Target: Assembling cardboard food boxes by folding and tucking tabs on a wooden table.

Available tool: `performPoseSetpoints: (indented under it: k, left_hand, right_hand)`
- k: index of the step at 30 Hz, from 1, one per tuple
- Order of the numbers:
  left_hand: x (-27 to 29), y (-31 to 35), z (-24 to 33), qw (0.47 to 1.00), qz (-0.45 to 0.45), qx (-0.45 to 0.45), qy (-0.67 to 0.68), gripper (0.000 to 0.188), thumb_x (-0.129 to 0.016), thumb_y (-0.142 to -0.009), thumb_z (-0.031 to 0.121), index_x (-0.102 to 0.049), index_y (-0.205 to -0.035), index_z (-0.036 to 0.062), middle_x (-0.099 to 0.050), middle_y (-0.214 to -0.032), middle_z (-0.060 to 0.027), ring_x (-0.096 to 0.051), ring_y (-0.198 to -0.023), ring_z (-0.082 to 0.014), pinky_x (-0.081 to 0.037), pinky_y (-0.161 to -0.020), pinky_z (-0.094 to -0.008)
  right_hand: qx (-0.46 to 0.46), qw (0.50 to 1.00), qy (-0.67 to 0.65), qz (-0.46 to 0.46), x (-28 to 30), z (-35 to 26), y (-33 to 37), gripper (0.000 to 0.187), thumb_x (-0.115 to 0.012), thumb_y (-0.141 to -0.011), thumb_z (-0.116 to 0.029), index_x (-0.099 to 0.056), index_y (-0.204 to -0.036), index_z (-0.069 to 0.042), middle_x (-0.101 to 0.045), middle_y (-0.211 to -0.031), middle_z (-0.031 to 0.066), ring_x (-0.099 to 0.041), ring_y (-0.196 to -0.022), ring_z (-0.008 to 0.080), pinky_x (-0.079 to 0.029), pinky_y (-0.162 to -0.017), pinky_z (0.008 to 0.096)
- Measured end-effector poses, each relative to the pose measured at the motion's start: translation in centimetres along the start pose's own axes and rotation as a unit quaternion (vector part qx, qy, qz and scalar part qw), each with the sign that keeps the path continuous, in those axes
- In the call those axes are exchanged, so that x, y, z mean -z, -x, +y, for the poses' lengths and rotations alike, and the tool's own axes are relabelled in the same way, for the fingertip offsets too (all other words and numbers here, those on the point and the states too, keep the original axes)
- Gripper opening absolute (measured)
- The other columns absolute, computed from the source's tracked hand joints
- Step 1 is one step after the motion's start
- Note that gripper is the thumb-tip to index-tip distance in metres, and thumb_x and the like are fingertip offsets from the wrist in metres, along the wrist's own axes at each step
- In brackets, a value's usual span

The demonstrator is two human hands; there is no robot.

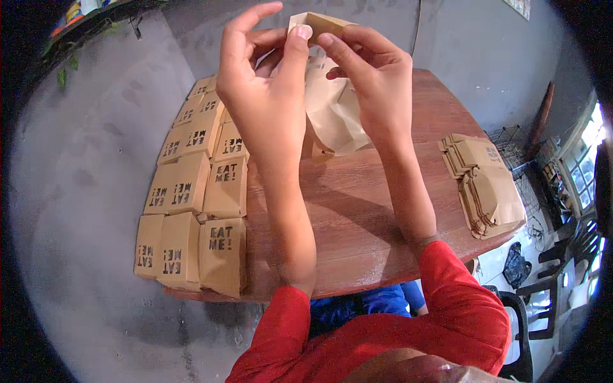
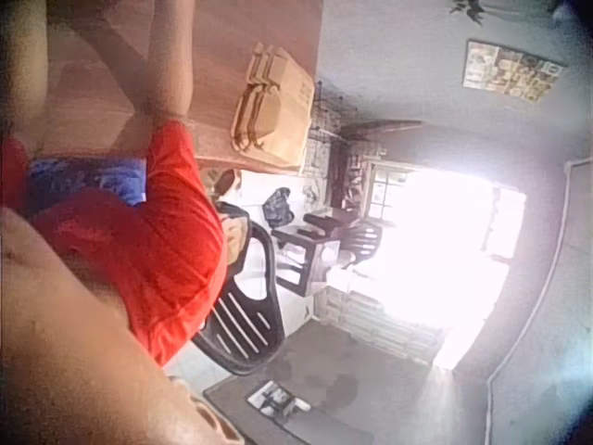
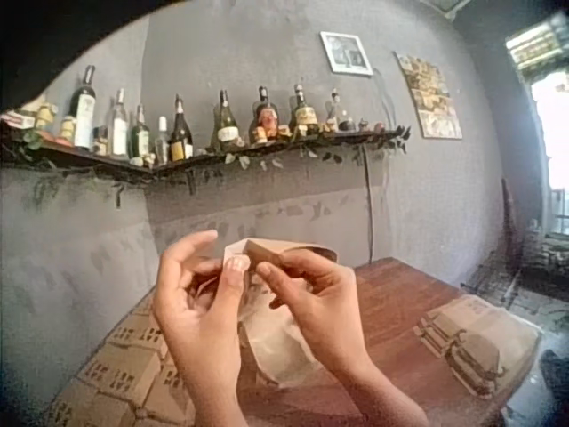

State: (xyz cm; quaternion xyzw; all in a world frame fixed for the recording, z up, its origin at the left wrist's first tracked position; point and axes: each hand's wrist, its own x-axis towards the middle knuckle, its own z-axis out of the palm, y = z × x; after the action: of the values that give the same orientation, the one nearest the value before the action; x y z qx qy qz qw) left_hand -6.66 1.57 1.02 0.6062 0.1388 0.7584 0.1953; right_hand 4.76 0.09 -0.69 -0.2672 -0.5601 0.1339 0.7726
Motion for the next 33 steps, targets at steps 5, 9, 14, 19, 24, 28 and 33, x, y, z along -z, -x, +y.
performPoseSetpoints:
  k: [5,9,14,19,24,28,33]
  left_hand:
    - [-0.1,0.1,1.0,0.999,-0.028,-0.021,0.013,0.039,-0.076,-0.085,0.004,-0.061,-0.121,0.0038,-0.069,-0.089,-0.0056,-0.063,-0.085,-0.0098,-0.053,-0.077,-0.0237]
    - [-1.1,0.6,0.6,0.998,-0.031,-0.014,0.047,0.042,-0.077,-0.085,0.002,-0.059,-0.123,0.0043,-0.069,-0.094,-0.0079,-0.063,-0.087,-0.0109,-0.054,-0.079,-0.0247]
    - [-1.7,0.8,1.2,0.998,-0.018,-0.006,0.063,0.044,-0.077,-0.084,0.001,-0.058,-0.124,0.0049,-0.069,-0.096,-0.0089,-0.063,-0.088,-0.0108,-0.055,-0.081,-0.0249]
    - [-0.9,0.8,2.2,0.998,-0.045,0.014,0.031,0.043,-0.070,-0.085,-0.007,-0.057,-0.125,0.0047,-0.065,-0.084,-0.0042,-0.063,-0.081,-0.0086,-0.057,-0.075,-0.0242]
    - [0.0,0.7,2.6,0.994,-0.060,0.009,0.087,0.051,-0.073,-0.084,-0.006,-0.054,-0.130,0.0060,-0.065,-0.082,-0.0031,-0.061,-0.078,-0.0069,-0.052,-0.071,-0.0206]
    - [0.4,1.3,3.8,0.985,-0.094,-0.028,0.143,0.062,-0.077,-0.082,-0.004,-0.049,-0.137,0.0074,-0.067,-0.083,-0.0046,-0.061,-0.078,-0.0076,-0.049,-0.071,-0.0206]
    - [1.1,0.9,4.2,0.985,-0.123,0.015,0.123,0.067,-0.077,-0.082,-0.004,-0.046,-0.141,0.0080,-0.069,-0.085,-0.0067,-0.063,-0.080,-0.0094,-0.050,-0.073,-0.0211]
  right_hand:
    - [0.056,0.998,-0.023,-0.023,0.2,-0.1,-0.1,0.021,-0.068,-0.093,-0.008,-0.071,-0.108,0.005,-0.069,-0.098,0.0078,-0.065,-0.087,0.0115,-0.057,-0.069,0.0268]
    - [0.074,0.997,0.017,-0.013,0.5,-0.7,0.1,0.021,-0.065,-0.092,-0.005,-0.069,-0.109,0.007,-0.067,-0.099,0.0091,-0.065,-0.086,0.0127,-0.056,-0.071,0.0265]
    - [0.111,0.991,0.071,0.009,1.0,-1.3,0.1,0.020,-0.065,-0.092,-0.006,-0.069,-0.108,0.006,-0.065,-0.095,0.0095,-0.065,-0.087,0.0134,-0.055,-0.072,0.0268]
    - [0.111,0.990,0.083,-0.028,1.5,-2.5,0.4,0.021,-0.067,-0.091,-0.009,-0.071,-0.108,0.004,-0.064,-0.092,0.0106,-0.065,-0.086,0.0140,-0.054,-0.071,0.0255]
    - [0.066,0.994,0.054,-0.069,1.9,-3.3,0.6,0.023,-0.070,-0.091,-0.012,-0.071,-0.107,0.004,-0.065,-0.093,0.0088,-0.065,-0.080,0.0120,-0.054,-0.071,0.0246]
    - [0.062,0.994,0.021,-0.087,2.4,-3.8,0.5,0.024,-0.071,-0.090,-0.013,-0.071,-0.105,0.005,-0.067,-0.097,0.0072,-0.066,-0.081,0.0111,-0.055,-0.071,0.0248]
    - [0.063,0.994,0.038,-0.083,2.2,-4.2,0.7,0.021,-0.072,-0.089,-0.013,-0.071,-0.103,0.004,-0.068,-0.100,0.0066,-0.067,-0.085,0.0113,-0.057,-0.073,0.0257]
